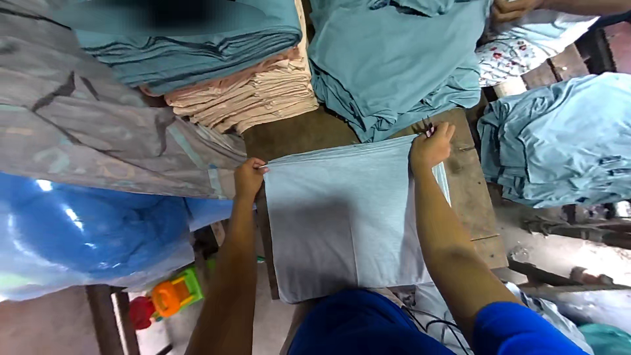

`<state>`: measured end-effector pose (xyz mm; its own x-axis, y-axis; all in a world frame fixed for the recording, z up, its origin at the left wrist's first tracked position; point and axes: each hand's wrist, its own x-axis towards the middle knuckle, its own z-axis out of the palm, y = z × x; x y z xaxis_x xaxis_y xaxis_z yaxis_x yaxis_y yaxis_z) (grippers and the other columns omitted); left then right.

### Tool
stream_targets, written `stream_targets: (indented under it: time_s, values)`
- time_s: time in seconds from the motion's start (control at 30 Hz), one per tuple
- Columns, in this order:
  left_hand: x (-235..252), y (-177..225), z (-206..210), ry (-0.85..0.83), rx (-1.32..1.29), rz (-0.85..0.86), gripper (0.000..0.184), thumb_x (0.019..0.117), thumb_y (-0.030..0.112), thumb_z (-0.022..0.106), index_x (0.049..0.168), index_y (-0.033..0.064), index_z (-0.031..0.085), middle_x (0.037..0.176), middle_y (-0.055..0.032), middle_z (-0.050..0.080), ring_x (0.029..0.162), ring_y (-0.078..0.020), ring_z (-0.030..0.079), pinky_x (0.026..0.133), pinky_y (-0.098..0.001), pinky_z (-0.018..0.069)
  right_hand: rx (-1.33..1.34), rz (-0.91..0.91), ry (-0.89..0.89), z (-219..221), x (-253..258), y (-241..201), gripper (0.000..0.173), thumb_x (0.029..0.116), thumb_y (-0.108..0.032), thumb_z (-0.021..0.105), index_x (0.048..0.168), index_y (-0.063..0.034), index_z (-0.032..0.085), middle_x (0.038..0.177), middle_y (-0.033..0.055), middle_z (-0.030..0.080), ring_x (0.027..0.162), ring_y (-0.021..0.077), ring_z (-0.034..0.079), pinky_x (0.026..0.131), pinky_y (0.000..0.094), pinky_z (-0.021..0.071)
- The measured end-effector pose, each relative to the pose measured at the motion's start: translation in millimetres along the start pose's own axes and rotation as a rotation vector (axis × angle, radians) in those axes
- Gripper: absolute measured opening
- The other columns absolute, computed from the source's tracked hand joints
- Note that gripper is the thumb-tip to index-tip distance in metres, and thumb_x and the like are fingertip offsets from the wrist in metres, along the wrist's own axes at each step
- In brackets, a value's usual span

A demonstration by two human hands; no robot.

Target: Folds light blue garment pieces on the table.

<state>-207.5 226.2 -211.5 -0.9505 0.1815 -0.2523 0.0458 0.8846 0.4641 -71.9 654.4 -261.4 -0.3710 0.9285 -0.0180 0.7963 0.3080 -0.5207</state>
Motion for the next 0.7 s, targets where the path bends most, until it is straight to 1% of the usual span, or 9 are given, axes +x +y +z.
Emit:
stream_targets:
  time_s: [0.1,0.2,0.27,0.33,0.4,0.47,0.57,0.63,0.7]
  values:
    - [-8.8,-3.8,33.3,0.223,-0.010,-0.001,0.037,0.0984,-0.005,0.049,0.133,-0.0023,0.060,0.139,-0.0253,0.058,0.132,-0.0406,0.054,0.113,-0.0537,0.0413,0.053,0.010,0.064,5.7,0.6,2.5,0.041,0.0964,-0.032,0.054,0.128,-0.0084,0.062,0.134,0.0148,0.060,0.110,0.0316,0.066,0.084,0.0526,0.0543]
    - [-35.2,7.9,64.5,0.599,-0.056,0.156,0.037,0.1034,0.005,0.041,0.136,-0.0043,0.057,0.146,-0.0279,0.051,0.139,-0.0436,0.046,0.117,-0.0506,0.0346,0.117,-0.070,0.138,5.6,-2.1,8.2,0.041,0.0981,-0.031,0.053,0.127,-0.0035,0.061,0.132,0.0186,0.060,0.113,0.0334,0.065,0.087,0.0524,0.0528]
    - [-50.0,24.2,76.5,0.562,0.016,0.257,0.041,0.1057,0.024,0.046,0.136,-0.0012,0.059,0.149,-0.0261,0.050,0.139,-0.0448,0.045,0.117,-0.0575,0.0316,0.117,-0.089,0.162,7.8,-1.8,8.9,0.040,0.0987,-0.031,0.054,0.126,-0.0032,0.061,0.130,0.0180,0.060,0.114,0.0327,0.064,0.089,0.0503,0.0532]
    - [-44.9,32.8,92.5,0.450,0.106,0.293,0.048,0.1044,0.045,0.052,0.134,0.0101,0.065,0.150,-0.0169,0.053,0.140,-0.0407,0.046,0.117,-0.0626,0.0273,0.092,-0.083,0.157,8.7,-0.7,7.9,0.040,0.0993,-0.033,0.054,0.126,-0.0040,0.062,0.129,0.0174,0.061,0.115,0.0323,0.064,0.090,0.0501,0.0524]
    - [-25.5,31.8,96.9,0.359,0.061,0.241,0.036,0.1028,0.042,0.058,0.121,0.0161,0.074,0.137,-0.0101,0.064,0.132,-0.0372,0.052,0.109,-0.0612,0.0323,0.082,-0.082,0.155,11.2,0.2,7.4,0.041,0.0995,-0.037,0.054,0.125,-0.0059,0.063,0.128,0.0157,0.062,0.115,0.0307,0.064,0.090,0.0496,0.0524]
    - [-9.3,30.2,81.1,0.299,-0.132,0.196,0.026,0.1029,0.027,0.062,0.112,0.0088,0.078,0.118,-0.0113,0.074,0.119,-0.0326,0.063,0.104,-0.0554,0.0415,0.095,-0.127,0.156,11.5,0.6,7.9,0.046,0.0988,-0.043,0.054,0.122,-0.0052,0.064,0.124,0.0167,0.064,0.114,0.0318,0.064,0.089,0.0516,0.0515]
    - [-0.1,4.8,43.1,0.271,-0.549,0.060,0.029,0.1050,0.016,0.056,0.118,-0.0061,0.069,0.106,-0.0167,0.075,0.096,-0.0206,0.073,0.094,-0.0387,0.0578,0.112,-0.161,0.116,11.6,3.3,15.1,0.054,0.0991,-0.051,0.052,0.123,-0.0037,0.064,0.125,0.0187,0.065,0.118,0.0337,0.063,0.093,0.0549,0.0492]
    - [-5.2,-30.2,12.9,0.400,-0.624,-0.086,0.031,0.1048,0.017,0.057,0.122,-0.0073,0.067,0.107,-0.0183,0.074,0.094,-0.0195,0.073,0.091,-0.0364,0.0582,0.135,-0.141,0.094,11.4,4.2,19.1,0.062,0.0993,-0.058,0.049,0.126,-0.0040,0.062,0.127,0.0175,0.064,0.119,0.0325,0.063,0.095,0.0544,0.0488]
    - [-21.9,-69.9,-12.1,0.544,-0.502,-0.205,0.031,0.1049,0.014,0.055,0.126,-0.0076,0.064,0.114,-0.0209,0.071,0.101,-0.0221,0.072,0.096,-0.0369,0.0568,0.157,-0.137,0.101,6.9,-2.0,17.3,0.065,0.1006,-0.061,0.046,0.130,-0.0050,0.061,0.128,0.0165,0.064,0.118,0.0311,0.063,0.096,0.0528,0.0501]
